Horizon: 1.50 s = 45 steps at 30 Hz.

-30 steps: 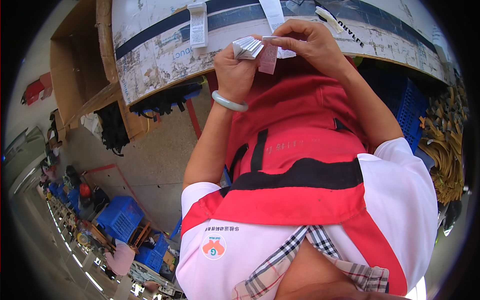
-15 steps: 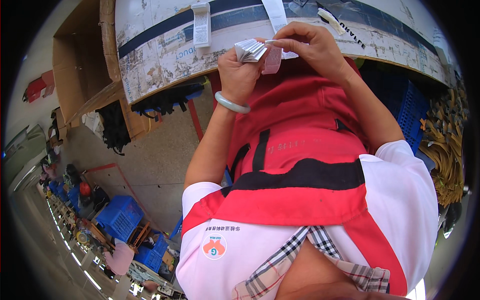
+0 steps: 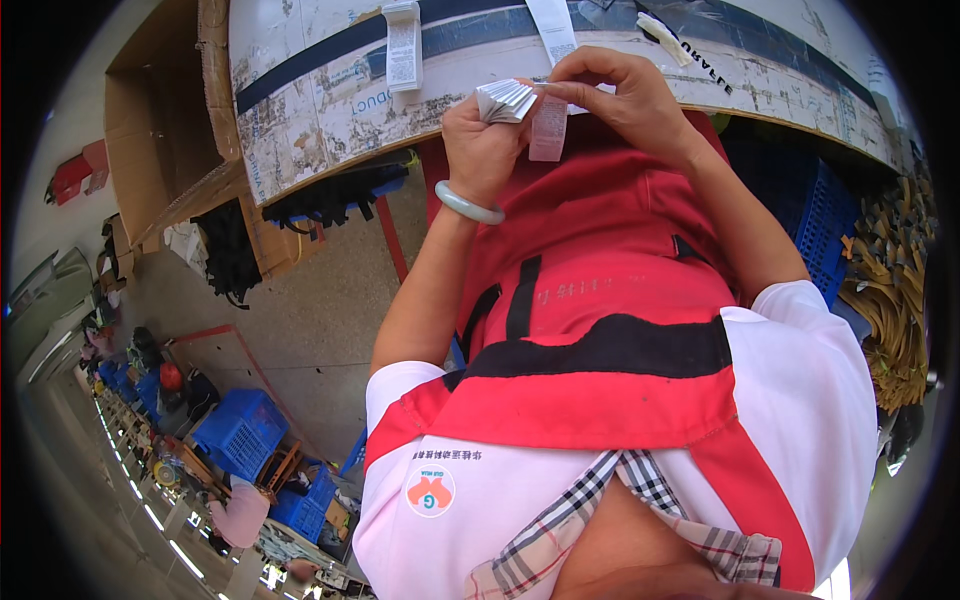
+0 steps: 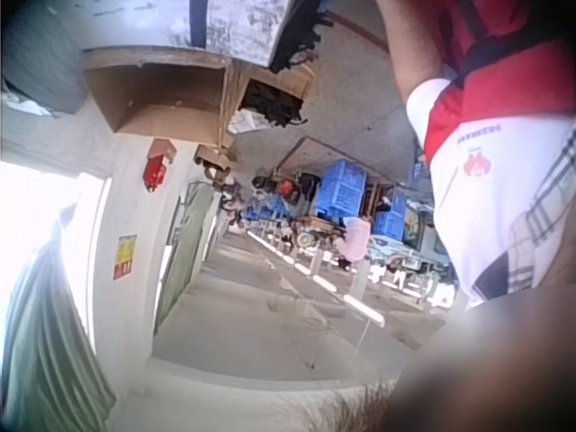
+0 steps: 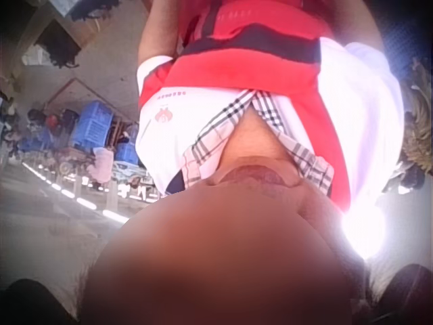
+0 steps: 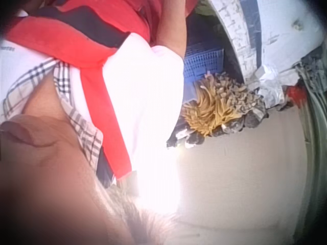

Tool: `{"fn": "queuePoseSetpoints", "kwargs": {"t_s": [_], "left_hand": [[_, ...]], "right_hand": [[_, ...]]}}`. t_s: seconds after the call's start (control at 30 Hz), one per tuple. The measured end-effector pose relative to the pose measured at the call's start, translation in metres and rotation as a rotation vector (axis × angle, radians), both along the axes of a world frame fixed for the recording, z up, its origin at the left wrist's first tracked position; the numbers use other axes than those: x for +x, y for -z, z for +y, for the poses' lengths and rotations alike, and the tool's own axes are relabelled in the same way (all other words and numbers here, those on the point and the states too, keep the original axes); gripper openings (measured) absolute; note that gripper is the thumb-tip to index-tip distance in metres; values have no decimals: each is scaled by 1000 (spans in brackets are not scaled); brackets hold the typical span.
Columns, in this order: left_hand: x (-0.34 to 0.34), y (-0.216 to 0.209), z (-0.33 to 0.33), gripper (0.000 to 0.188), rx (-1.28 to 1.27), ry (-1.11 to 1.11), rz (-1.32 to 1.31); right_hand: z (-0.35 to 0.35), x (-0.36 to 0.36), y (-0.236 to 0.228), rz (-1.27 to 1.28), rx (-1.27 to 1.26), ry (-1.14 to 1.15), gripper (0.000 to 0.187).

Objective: Manually folding and sorting long strips of white clothing labels in a factory environment.

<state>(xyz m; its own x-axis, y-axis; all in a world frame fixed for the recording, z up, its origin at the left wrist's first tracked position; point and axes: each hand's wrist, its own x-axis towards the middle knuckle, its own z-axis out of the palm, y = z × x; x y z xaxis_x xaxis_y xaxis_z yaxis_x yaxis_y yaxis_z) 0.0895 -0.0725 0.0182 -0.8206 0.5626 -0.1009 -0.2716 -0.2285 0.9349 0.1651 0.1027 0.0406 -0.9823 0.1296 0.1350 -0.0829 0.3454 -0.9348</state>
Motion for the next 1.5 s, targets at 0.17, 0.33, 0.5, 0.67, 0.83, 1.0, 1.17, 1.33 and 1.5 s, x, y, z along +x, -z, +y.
{"fn": "queuePoseSetpoints", "kwargs": {"t_s": [0.17,0.33,0.5,0.67,0.83,1.0,1.17,1.33,1.5], "left_hand": [[-7,-6,-8,18,-18,219,-338],[-1,-7,-3,41,126,410,-422],[-5,5,-7,34,98,492,-398],[-9,8,-17,28,56,412,-351],[-3,9,-5,24,56,389,-388],[-6,5,-9,23,55,368,-401],[-10,3,-11,24,9,408,-391],[-3,1,-2,22,-46,329,-332],[-11,4,1,17,-174,83,181]], "right_hand": [[2,1,-23,-393,-519,-315,19],[-15,-1,-8,-257,-444,-45,18],[9,-5,8,119,61,102,20],[54,-2,-23,-76,435,522,15],[101,24,31,98,869,527,16],[70,11,-4,46,722,599,13],[47,-11,-5,165,487,324,12],[38,-44,22,185,652,250,11],[24,-32,8,158,414,180,12]]}}
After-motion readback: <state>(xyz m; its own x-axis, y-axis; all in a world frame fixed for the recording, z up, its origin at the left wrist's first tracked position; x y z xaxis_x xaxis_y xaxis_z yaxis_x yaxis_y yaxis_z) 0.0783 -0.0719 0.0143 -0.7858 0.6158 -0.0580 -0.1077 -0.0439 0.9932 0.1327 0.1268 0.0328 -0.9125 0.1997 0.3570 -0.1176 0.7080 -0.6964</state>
